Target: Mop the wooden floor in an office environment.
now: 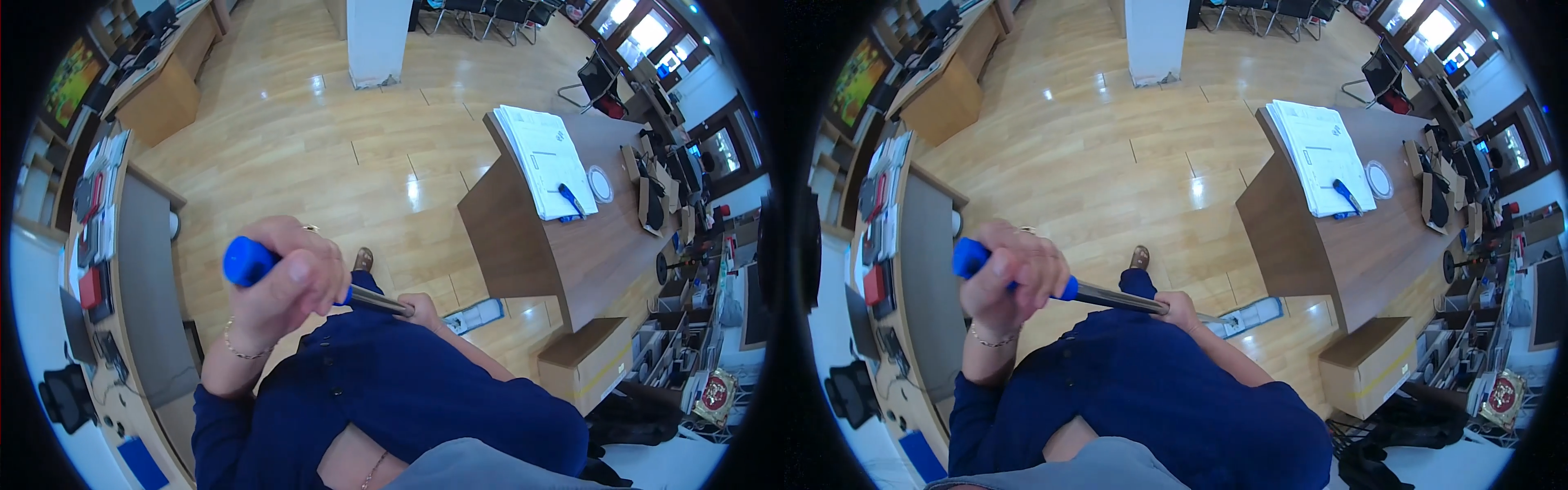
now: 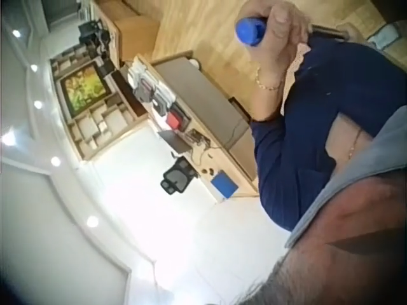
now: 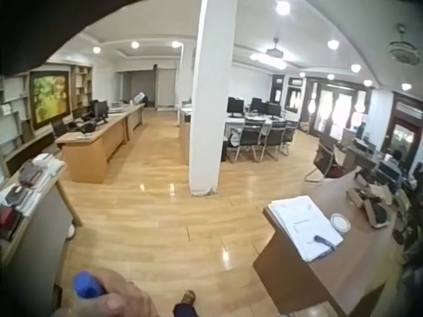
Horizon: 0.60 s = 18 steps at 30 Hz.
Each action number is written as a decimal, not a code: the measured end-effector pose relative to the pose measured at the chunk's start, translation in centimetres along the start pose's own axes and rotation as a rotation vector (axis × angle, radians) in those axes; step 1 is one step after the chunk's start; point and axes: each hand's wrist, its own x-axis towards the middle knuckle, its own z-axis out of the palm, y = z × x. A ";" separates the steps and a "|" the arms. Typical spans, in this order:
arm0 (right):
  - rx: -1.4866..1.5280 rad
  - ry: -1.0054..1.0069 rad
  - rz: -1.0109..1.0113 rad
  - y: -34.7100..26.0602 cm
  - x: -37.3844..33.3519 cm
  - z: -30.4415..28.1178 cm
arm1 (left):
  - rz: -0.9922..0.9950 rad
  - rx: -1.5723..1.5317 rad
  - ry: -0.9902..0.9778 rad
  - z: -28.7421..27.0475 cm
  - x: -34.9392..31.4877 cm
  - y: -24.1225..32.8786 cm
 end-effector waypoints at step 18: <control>0.177 0.152 0.017 2.2 30.1 -10.7 | -0.200 -0.102 -0.154 -18.1 33.5 -4.6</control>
